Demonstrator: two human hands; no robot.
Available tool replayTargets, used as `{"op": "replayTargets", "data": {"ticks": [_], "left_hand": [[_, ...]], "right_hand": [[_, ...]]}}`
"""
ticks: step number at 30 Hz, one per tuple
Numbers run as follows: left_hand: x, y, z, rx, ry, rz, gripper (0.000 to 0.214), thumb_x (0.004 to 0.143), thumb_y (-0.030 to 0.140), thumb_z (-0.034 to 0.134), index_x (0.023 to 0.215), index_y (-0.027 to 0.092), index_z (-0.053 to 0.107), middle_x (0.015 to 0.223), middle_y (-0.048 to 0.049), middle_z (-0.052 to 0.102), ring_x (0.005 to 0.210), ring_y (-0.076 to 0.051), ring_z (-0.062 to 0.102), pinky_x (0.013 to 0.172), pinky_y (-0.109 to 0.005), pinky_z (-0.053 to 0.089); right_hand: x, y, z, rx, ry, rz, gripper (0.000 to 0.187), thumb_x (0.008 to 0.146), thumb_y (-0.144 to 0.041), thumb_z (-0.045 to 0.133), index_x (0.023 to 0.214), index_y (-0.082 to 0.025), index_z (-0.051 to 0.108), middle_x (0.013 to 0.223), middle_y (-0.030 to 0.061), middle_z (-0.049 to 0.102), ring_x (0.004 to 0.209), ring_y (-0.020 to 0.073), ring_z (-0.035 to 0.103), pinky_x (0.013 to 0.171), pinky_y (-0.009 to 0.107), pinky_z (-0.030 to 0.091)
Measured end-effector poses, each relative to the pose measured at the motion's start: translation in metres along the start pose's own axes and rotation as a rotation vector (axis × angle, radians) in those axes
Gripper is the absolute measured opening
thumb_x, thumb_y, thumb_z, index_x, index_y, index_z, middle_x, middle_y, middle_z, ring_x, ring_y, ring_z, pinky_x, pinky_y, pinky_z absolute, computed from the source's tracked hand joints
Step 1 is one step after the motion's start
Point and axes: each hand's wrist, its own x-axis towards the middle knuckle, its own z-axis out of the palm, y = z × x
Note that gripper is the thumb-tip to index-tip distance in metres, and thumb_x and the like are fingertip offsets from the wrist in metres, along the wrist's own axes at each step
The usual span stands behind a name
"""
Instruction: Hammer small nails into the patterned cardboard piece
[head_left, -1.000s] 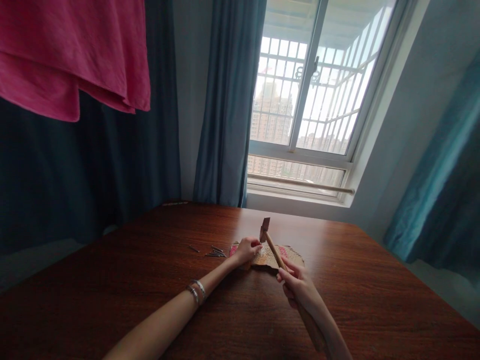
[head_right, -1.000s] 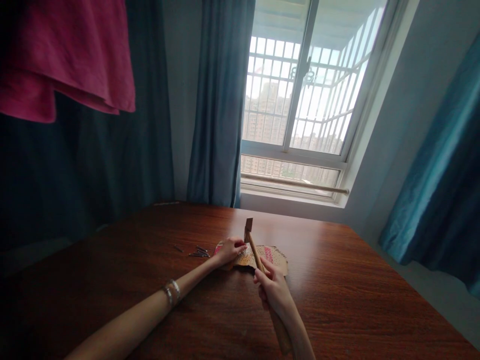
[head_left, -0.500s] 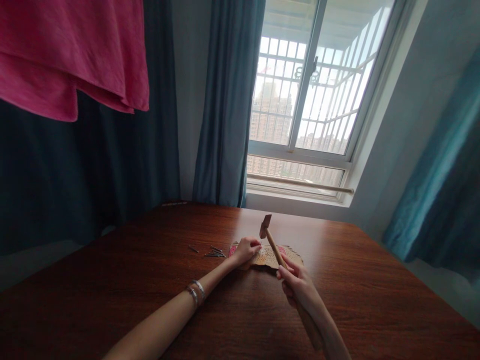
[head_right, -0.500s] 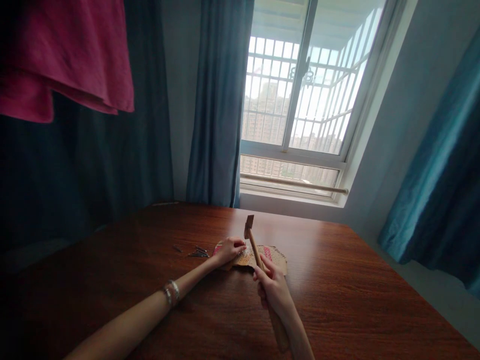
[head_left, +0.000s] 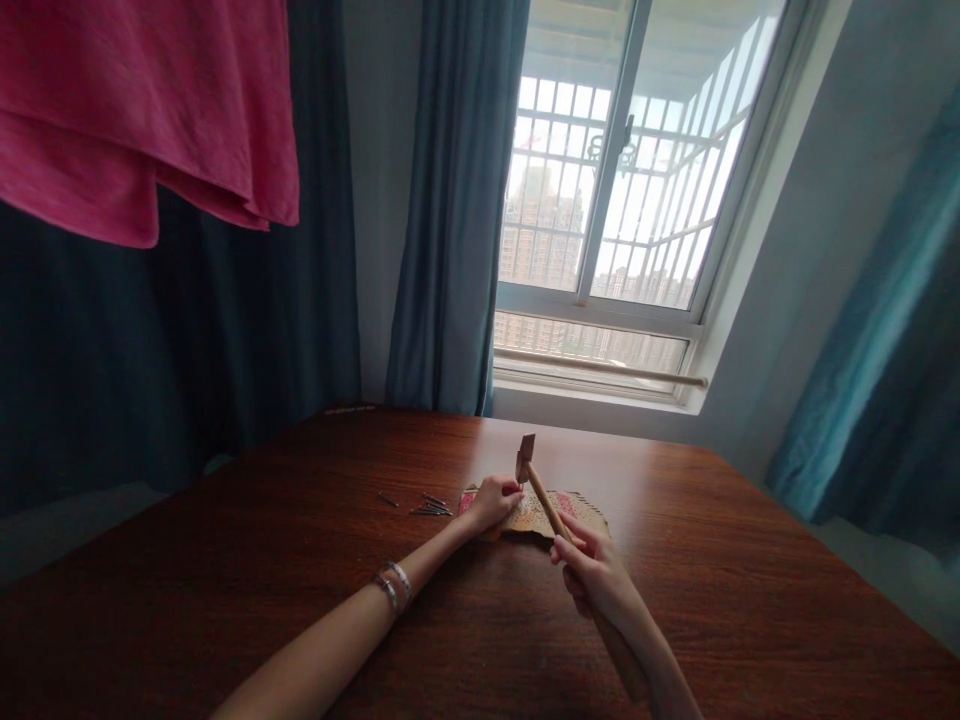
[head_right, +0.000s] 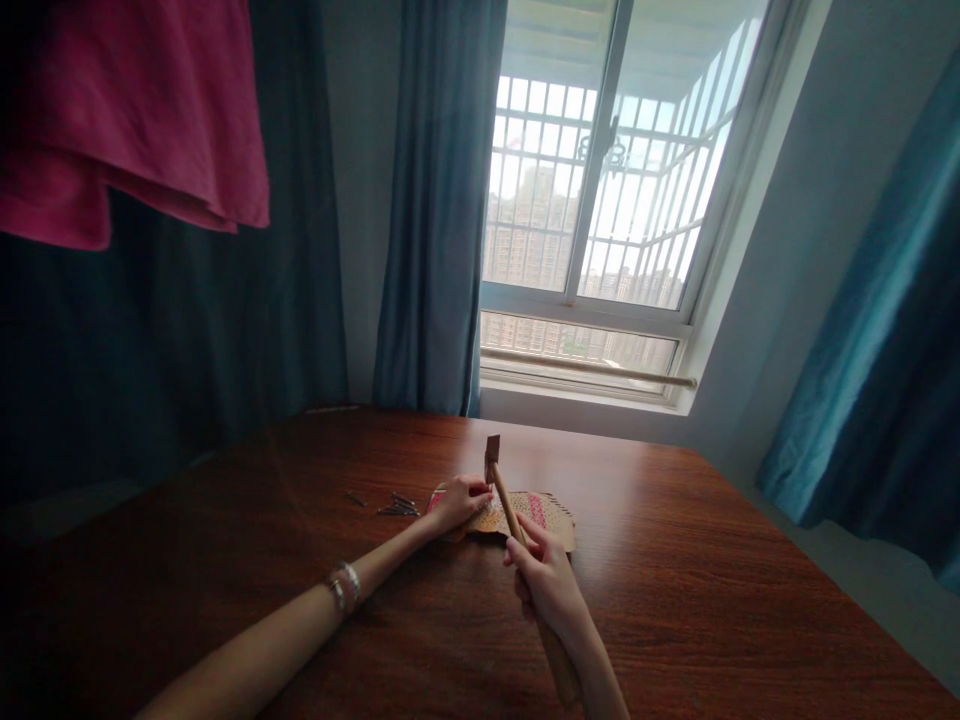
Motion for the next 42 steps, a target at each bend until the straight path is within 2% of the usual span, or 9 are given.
{"op": "replayTargets", "data": {"ticks": [10,16,27,35,42], "left_hand": [[-0.0004,-0.0009,-0.0007,0.012,-0.001,0.045,0.016,0.076,0.026,0.055,0.074,0.017,0.068,0.076,-0.0014,0.065,0.072,-0.013,0.056,0.068,-0.022,0.039],[-0.0012,0.0032,-0.0027,0.038,-0.021,-0.001,0.016,0.076,0.027,0.056,0.074,0.017,0.068,0.077,-0.0016,0.066,0.073,-0.014,0.055,0.068,-0.023,0.039],[-0.001,-0.0032,-0.0005,0.0,-0.006,0.093,0.015,0.077,0.026,0.054,0.073,0.017,0.066,0.076,-0.0009,0.065,0.072,-0.013,0.057,0.067,-0.021,0.04],[-0.0009,-0.0033,0.001,-0.004,-0.001,0.027,0.017,0.077,0.027,0.055,0.078,0.016,0.067,0.078,-0.0024,0.066,0.071,-0.013,0.057,0.067,-0.022,0.041],[-0.0012,-0.0035,0.0008,0.01,-0.014,0.031,0.017,0.076,0.026,0.054,0.082,0.016,0.068,0.079,-0.0017,0.066,0.072,-0.014,0.058,0.067,-0.022,0.041]], "right_hand": [[0.0035,0.0054,-0.0036,-0.006,-0.002,-0.026,0.072,0.069,-0.048,0.064,0.129,-0.017,0.04,0.068,-0.0023,0.054,0.033,0.0031,0.039,0.024,0.014,0.027],[0.0032,0.0069,-0.0041,-0.027,0.01,-0.008,0.075,0.067,-0.05,0.065,0.13,-0.018,0.04,0.069,-0.002,0.055,0.034,0.004,0.04,0.023,0.015,0.028],[0.0021,0.004,-0.0035,-0.007,0.004,-0.028,0.072,0.07,-0.045,0.064,0.131,-0.017,0.038,0.069,-0.0016,0.055,0.034,0.0037,0.039,0.022,0.015,0.03],[0.001,0.0042,-0.0008,-0.031,0.002,-0.017,0.072,0.07,-0.046,0.064,0.132,-0.018,0.038,0.07,-0.0012,0.055,0.034,0.0038,0.039,0.022,0.015,0.03],[0.0023,0.0066,-0.0018,-0.06,-0.009,-0.026,0.07,0.07,-0.046,0.064,0.13,-0.017,0.041,0.069,-0.0006,0.056,0.035,0.0038,0.04,0.023,0.014,0.029]]}}
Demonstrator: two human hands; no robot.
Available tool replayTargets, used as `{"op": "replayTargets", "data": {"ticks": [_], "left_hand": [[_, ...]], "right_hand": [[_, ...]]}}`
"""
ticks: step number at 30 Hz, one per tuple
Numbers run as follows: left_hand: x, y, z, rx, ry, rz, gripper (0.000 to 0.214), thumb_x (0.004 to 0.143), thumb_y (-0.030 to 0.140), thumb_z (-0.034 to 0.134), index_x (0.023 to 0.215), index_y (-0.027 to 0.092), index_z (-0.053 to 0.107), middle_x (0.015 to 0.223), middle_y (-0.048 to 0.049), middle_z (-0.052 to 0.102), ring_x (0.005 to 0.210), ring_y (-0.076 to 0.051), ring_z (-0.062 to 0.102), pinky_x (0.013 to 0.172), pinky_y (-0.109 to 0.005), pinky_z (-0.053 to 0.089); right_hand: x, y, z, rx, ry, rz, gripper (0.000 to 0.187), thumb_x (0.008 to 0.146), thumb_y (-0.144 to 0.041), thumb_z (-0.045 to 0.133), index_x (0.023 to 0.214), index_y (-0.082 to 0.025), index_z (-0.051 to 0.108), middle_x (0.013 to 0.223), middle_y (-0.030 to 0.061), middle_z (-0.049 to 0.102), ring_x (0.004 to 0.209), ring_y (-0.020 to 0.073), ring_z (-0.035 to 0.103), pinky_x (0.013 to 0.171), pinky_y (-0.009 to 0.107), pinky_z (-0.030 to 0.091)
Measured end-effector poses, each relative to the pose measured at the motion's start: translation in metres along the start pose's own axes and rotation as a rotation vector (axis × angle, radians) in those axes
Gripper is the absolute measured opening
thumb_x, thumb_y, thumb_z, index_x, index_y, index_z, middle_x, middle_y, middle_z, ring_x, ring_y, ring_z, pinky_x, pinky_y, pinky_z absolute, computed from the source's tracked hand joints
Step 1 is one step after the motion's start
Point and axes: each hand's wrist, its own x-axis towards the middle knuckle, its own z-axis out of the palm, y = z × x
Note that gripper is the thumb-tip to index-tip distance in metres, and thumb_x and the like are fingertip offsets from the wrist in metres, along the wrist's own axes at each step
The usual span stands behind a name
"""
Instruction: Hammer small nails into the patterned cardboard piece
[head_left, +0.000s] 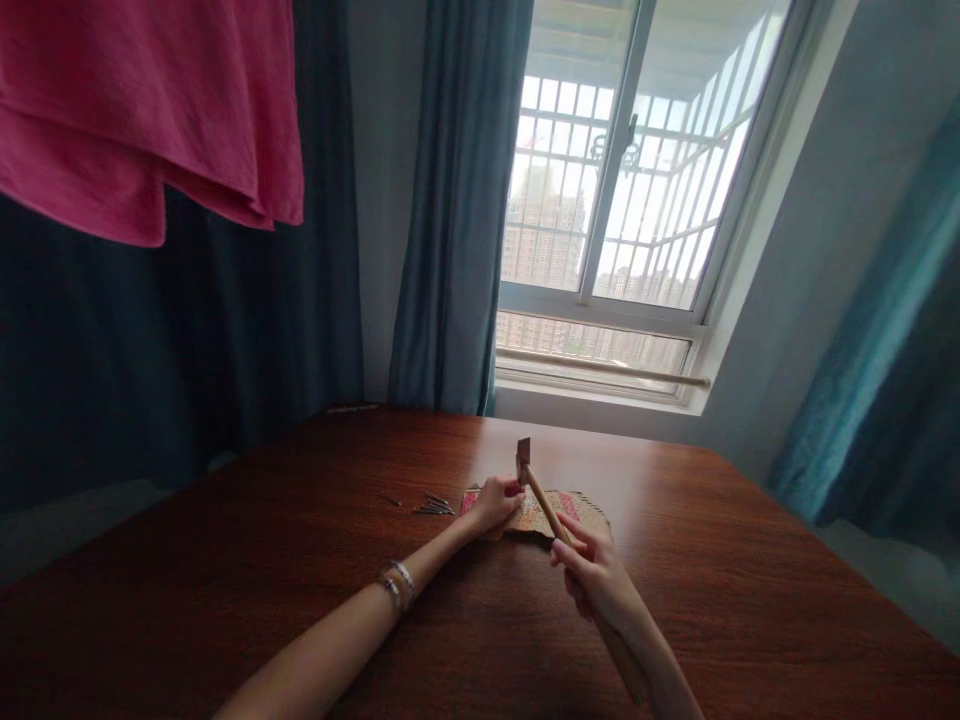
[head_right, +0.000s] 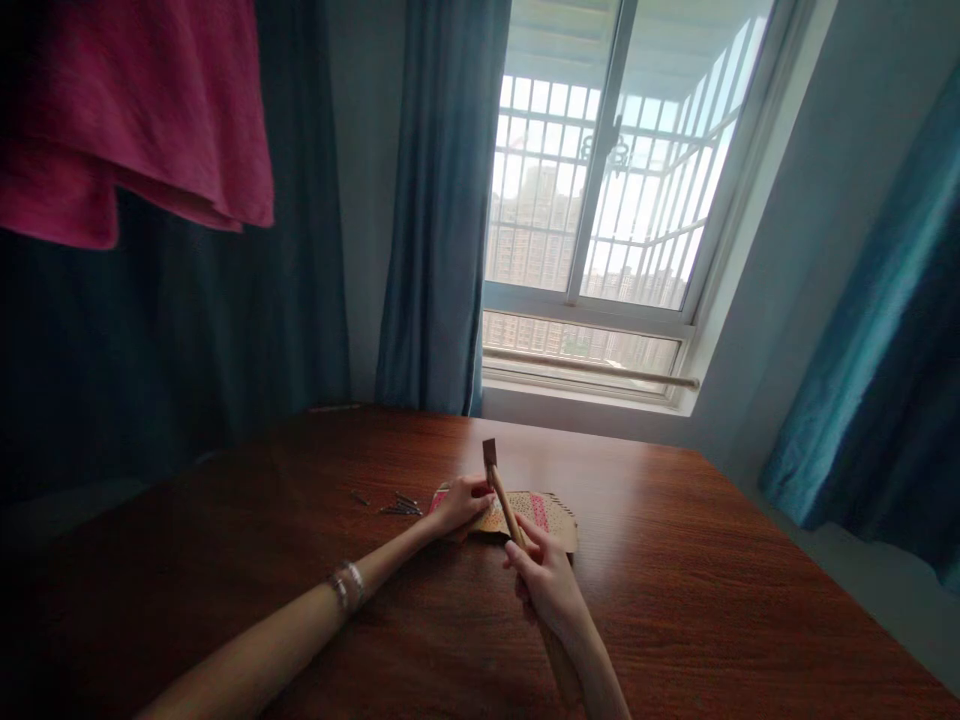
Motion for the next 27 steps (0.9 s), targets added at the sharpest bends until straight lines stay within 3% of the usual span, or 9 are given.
{"op": "replayTargets", "data": {"ticks": [5,27], "left_hand": [[0.0003,0.002,-0.0012,0.01,0.001,0.044,0.017,0.077,0.026,0.053,0.079,0.016,0.067,0.078,-0.0016,0.066,0.074,-0.013,0.058,0.069,-0.021,0.041],[-0.0012,0.0056,-0.0042,0.031,-0.021,0.006,0.015,0.077,0.024,0.053,0.079,0.017,0.067,0.081,-0.0016,0.066,0.076,-0.014,0.058,0.07,-0.021,0.041]], "right_hand": [[0.0011,0.0018,-0.002,0.014,0.004,-0.009,0.069,0.072,-0.046,0.063,0.13,-0.017,0.04,0.07,-0.001,0.056,0.033,0.0033,0.04,0.023,0.014,0.029],[0.0007,0.0008,-0.0052,0.031,0.013,-0.004,0.069,0.071,-0.044,0.064,0.13,-0.016,0.04,0.069,-0.0012,0.056,0.034,0.0043,0.041,0.022,0.015,0.031]]}}
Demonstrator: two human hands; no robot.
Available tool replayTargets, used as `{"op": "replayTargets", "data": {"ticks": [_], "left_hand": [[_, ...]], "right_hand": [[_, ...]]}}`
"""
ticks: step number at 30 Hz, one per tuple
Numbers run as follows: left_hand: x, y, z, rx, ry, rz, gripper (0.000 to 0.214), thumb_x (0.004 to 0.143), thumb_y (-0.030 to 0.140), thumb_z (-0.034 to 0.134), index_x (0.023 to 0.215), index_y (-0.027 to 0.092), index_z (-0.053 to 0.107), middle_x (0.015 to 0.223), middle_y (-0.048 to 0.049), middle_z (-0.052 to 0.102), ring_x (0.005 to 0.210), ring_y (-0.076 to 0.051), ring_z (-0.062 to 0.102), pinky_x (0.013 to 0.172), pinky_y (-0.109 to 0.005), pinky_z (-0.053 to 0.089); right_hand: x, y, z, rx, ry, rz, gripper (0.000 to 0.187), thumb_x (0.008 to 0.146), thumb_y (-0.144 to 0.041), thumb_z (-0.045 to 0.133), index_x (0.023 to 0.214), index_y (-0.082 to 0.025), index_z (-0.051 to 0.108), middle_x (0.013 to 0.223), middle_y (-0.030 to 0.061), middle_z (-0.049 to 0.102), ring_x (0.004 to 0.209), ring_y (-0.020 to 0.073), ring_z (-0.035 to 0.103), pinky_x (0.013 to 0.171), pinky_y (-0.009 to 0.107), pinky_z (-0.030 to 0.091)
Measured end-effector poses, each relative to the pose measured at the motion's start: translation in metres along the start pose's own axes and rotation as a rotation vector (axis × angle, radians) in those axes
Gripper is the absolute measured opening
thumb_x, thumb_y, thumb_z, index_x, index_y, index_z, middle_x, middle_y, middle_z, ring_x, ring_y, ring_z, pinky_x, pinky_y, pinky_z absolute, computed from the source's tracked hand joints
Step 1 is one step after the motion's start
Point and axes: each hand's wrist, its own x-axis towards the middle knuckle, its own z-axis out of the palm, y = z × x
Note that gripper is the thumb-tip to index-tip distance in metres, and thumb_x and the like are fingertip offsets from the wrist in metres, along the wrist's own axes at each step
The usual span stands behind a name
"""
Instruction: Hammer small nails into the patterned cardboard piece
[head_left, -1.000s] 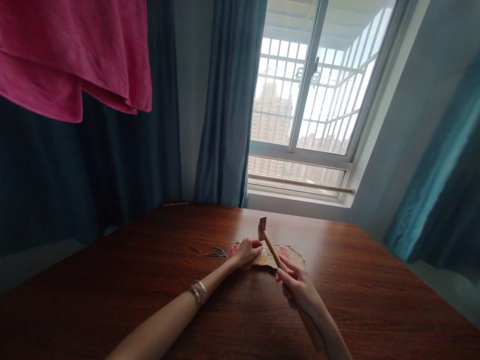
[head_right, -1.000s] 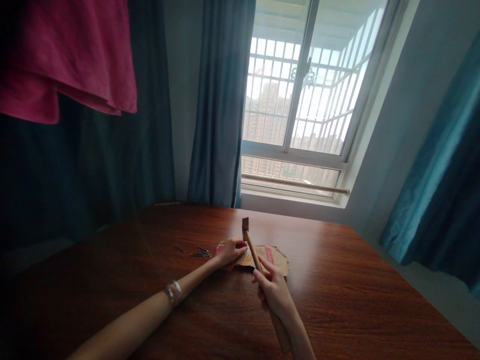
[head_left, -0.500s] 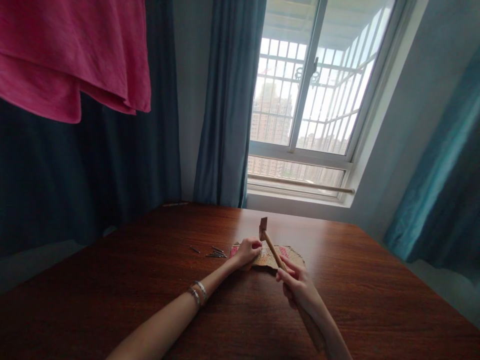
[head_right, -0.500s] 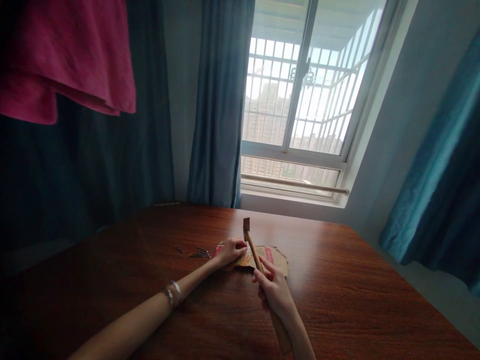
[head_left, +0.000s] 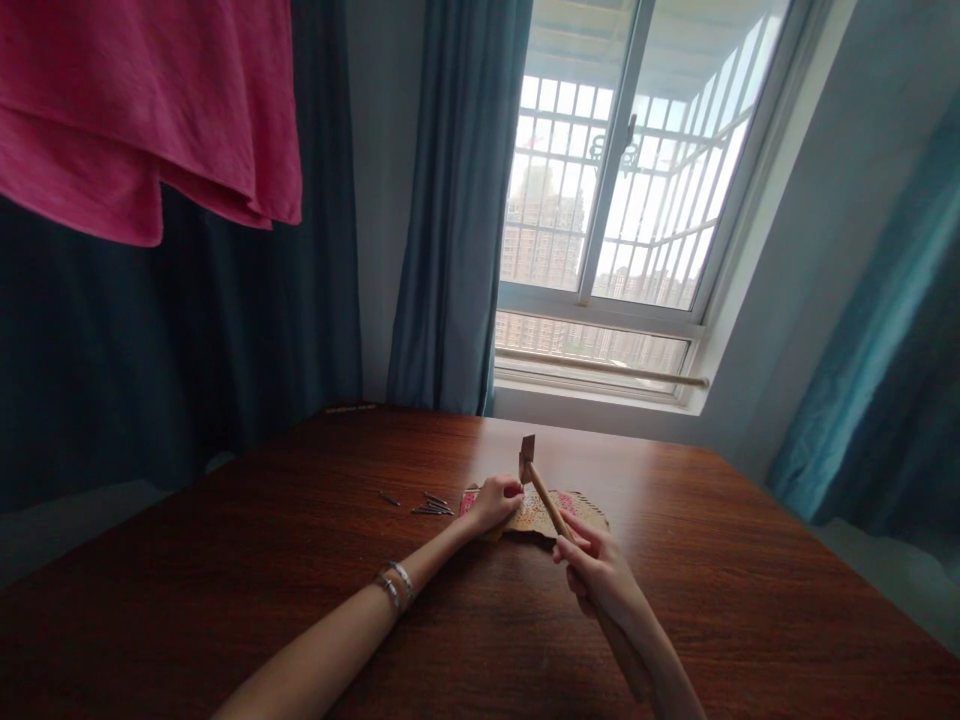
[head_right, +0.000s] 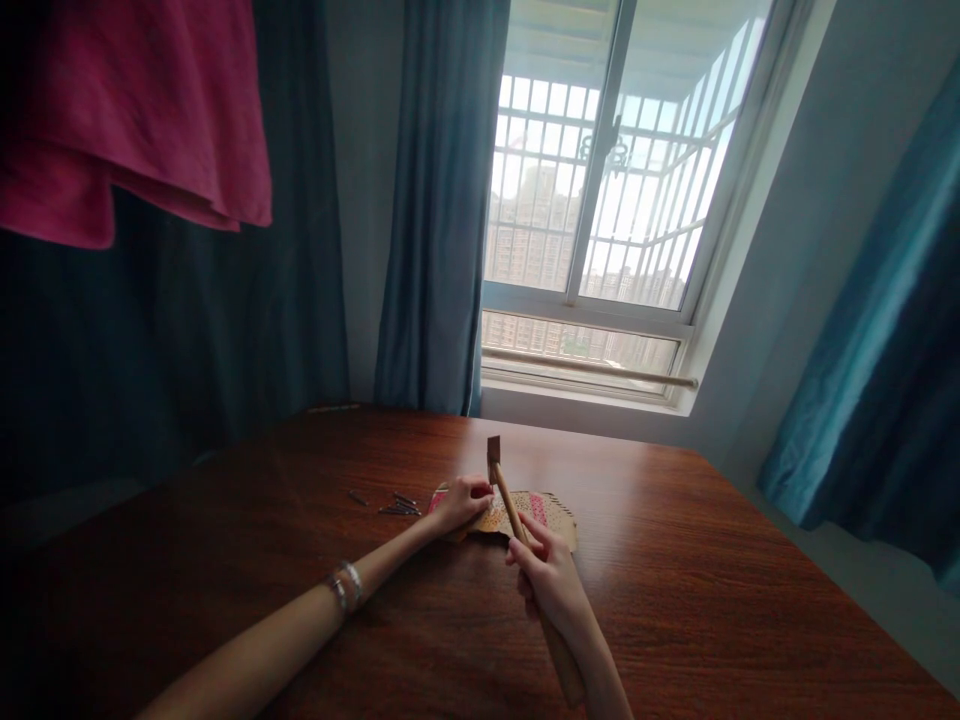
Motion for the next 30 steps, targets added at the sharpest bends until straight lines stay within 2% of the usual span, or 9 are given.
{"op": "replayTargets", "data": {"ticks": [10,16,20,25,30], "left_hand": [[0.002,-0.006,0.005,0.021,0.033,0.052,0.015,0.076,0.023,0.053,0.074,0.017,0.066,0.075,-0.0005,0.065,0.071,-0.012,0.057,0.068,-0.02,0.04],[0.002,-0.005,0.006,0.011,0.043,0.016,0.014,0.075,0.023,0.054,0.074,0.016,0.067,0.075,-0.0005,0.065,0.07,-0.012,0.057,0.067,-0.02,0.041],[0.001,-0.002,0.004,-0.013,0.03,0.025,0.015,0.075,0.023,0.053,0.075,0.017,0.068,0.077,-0.0008,0.065,0.073,-0.012,0.057,0.07,-0.021,0.041],[0.0,0.004,-0.001,0.008,-0.004,-0.039,0.015,0.076,0.024,0.054,0.079,0.019,0.068,0.081,-0.0013,0.066,0.076,-0.015,0.058,0.072,-0.023,0.042],[0.0,0.004,-0.001,0.014,-0.022,-0.025,0.016,0.076,0.024,0.053,0.079,0.018,0.068,0.082,-0.0016,0.066,0.078,-0.014,0.057,0.073,-0.022,0.042]], "right_hand": [[-0.001,-0.004,0.003,0.017,0.001,0.014,0.072,0.071,-0.043,0.064,0.131,-0.015,0.037,0.07,-0.0009,0.056,0.034,0.0038,0.04,0.022,0.014,0.029],[-0.002,-0.005,0.005,0.013,-0.01,0.014,0.07,0.071,-0.044,0.064,0.131,-0.016,0.039,0.07,-0.0008,0.055,0.034,0.0039,0.04,0.023,0.015,0.029],[-0.003,-0.007,0.005,0.016,0.006,0.002,0.07,0.071,-0.045,0.064,0.13,-0.016,0.04,0.07,-0.0005,0.056,0.035,0.0042,0.041,0.023,0.015,0.03],[-0.003,-0.007,0.005,0.016,-0.005,0.015,0.075,0.068,-0.047,0.066,0.13,-0.016,0.041,0.069,-0.0009,0.056,0.034,0.0041,0.04,0.023,0.016,0.03],[-0.003,-0.006,0.005,0.025,-0.002,0.01,0.073,0.069,-0.046,0.066,0.131,-0.015,0.04,0.069,-0.0007,0.057,0.033,0.0038,0.04,0.023,0.015,0.029]]}}
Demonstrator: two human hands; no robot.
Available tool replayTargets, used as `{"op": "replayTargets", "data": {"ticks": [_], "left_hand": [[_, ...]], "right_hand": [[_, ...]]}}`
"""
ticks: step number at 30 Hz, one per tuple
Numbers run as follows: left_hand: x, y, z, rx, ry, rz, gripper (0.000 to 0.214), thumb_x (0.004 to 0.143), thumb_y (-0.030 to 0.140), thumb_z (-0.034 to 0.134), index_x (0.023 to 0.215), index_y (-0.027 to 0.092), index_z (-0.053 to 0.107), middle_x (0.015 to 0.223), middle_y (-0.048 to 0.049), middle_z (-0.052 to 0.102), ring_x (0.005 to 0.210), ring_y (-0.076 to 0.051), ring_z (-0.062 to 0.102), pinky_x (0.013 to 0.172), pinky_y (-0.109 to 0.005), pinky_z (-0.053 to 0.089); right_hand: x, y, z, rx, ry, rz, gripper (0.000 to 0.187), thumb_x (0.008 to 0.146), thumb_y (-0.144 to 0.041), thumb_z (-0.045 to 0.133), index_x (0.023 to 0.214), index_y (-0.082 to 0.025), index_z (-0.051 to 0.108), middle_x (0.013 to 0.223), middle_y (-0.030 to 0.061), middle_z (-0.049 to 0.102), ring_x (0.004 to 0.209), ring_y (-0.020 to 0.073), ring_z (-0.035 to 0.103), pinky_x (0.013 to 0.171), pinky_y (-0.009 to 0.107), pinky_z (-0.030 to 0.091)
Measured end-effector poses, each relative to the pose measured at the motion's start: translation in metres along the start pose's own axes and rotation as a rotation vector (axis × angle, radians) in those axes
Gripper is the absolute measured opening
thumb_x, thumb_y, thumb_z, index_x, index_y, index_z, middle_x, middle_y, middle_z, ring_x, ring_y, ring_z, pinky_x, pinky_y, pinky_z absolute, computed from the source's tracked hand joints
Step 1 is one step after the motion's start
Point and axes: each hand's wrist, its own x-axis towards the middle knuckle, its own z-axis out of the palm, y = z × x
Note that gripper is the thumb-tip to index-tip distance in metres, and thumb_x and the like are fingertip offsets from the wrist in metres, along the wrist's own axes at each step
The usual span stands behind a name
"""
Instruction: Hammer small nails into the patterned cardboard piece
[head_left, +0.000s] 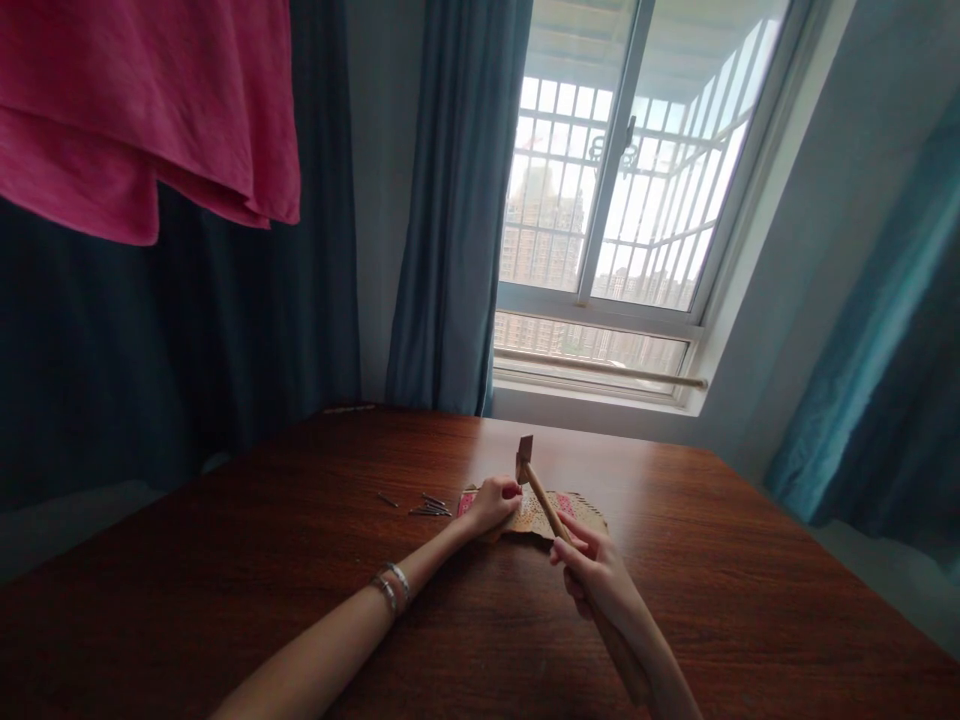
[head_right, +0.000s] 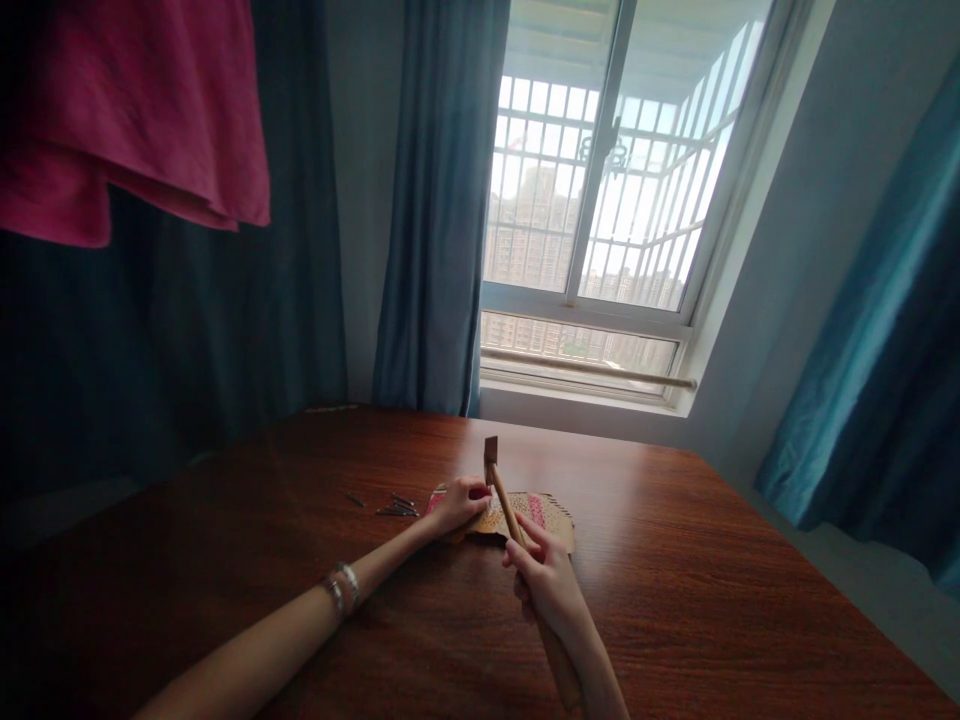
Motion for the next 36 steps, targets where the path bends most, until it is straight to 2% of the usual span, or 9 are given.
{"op": "replayTargets", "data": {"ticks": [6,10,14,16,22,25,28,32,36], "left_hand": [[0.001,-0.005,0.001,-0.004,0.012,0.043,0.016,0.074,0.023,0.053,0.078,0.018,0.068,0.082,-0.0012,0.065,0.078,-0.014,0.057,0.073,-0.022,0.041],[0.001,-0.006,0.001,0.012,0.001,0.047,0.016,0.073,0.025,0.054,0.079,0.018,0.068,0.079,-0.0016,0.064,0.076,-0.014,0.057,0.07,-0.022,0.041],[0.001,-0.005,-0.001,0.033,-0.039,0.021,0.019,0.069,0.027,0.059,0.083,0.016,0.067,0.077,-0.0008,0.062,0.071,-0.013,0.055,0.064,-0.021,0.039],[0.002,-0.005,-0.004,0.016,-0.068,0.015,0.023,0.066,0.029,0.062,0.085,0.016,0.067,0.078,-0.0009,0.062,0.07,-0.012,0.055,0.063,-0.02,0.039],[0.008,-0.009,-0.01,-0.036,-0.154,0.041,0.029,0.059,0.029,0.067,0.083,0.013,0.066,0.075,-0.0007,0.061,0.07,-0.013,0.053,0.061,-0.021,0.038],[0.014,-0.014,-0.011,-0.125,-0.176,0.028,0.048,0.057,0.027,0.068,0.102,0.012,0.063,0.081,-0.0024,0.063,0.074,-0.015,0.056,0.065,-0.022,0.041],[0.019,-0.018,-0.015,-0.192,-0.257,-0.031,0.069,0.055,0.027,0.07,0.12,0.011,0.052,0.093,-0.0061,0.063,0.082,-0.018,0.058,0.071,-0.024,0.044],[0.018,-0.016,-0.03,-0.081,-0.334,-0.036,0.082,0.048,0.034,0.076,0.123,0.017,0.05,0.115,-0.0098,0.056,0.105,-0.025,0.051,0.087,-0.028,0.04],[0.013,-0.01,-0.04,0.101,-0.393,-0.015,0.093,0.04,0.045,0.079,0.124,0.022,0.049,0.125,-0.01,0.048,0.118,-0.03,0.038,0.097,-0.033,0.031]], "right_hand": [[0.002,-0.001,-0.001,0.012,0.038,0.019,0.072,0.069,-0.042,0.065,0.131,-0.016,0.04,0.069,-0.0008,0.056,0.034,0.0039,0.039,0.023,0.015,0.029],[0.008,0.001,-0.009,-0.052,0.148,-0.003,0.068,0.069,-0.033,0.059,0.132,-0.017,0.038,0.066,-0.0014,0.056,0.033,0.0049,0.037,0.024,0.016,0.029],[0.014,0.006,-0.027,-0.274,0.334,-0.058,0.065,0.068,-0.029,0.055,0.129,-0.011,0.044,0.058,-0.0017,0.056,0.034,0.0073,0.038,0.028,0.018,0.03],[0.016,0.008,-0.037,-0.436,0.435,-0.066,0.063,0.067,-0.028,0.055,0.127,-0.008,0.048,0.055,-0.0006,0.058,0.036,0.01,0.043,0.033,0.02,0.034],[0.017,0.01,-0.073,-0.827,0.594,-0.017,0.053,0.066,-0.025,0.052,0.117,-0.012,0.058,0.061,0.0049,0.066,0.056,0.0195,0.062,0.051,0.025,0.044],[0.02,0.014,-0.087,-0.925,0.625,0.0,0.05,0.066,-0.025,0.051,0.114,-0.011,0.061,0.065,0.0065,0.068,0.065,0.0217,0.064,0.06,0.025,0.046],[0.022,0.018,-0.097,-1.004,0.617,-0.009,0.05,0.066,-0.025,0.051,0.112,-0.01,0.061,0.077,0.01,0.07,0.075,0.0228,0.065,0.069,0.026,0.046],[0.023,0.022,-0.102,-1.033,0.577,-0.014,0.048,0.066,-0.025,0.051,0.109,-0.008,0.062,0.091,0.0134,0.07,0.083,0.0238,0.064,0.074,0.026,0.045],[0.025,0.026,-0.103,-1.015,0.566,0.015,0.047,0.066,-0.025,0.05,0.109,-0.01,0.063,0.09,0.0125,0.07,0.082,0.0237,0.064,0.072,0.026,0.045]]}}
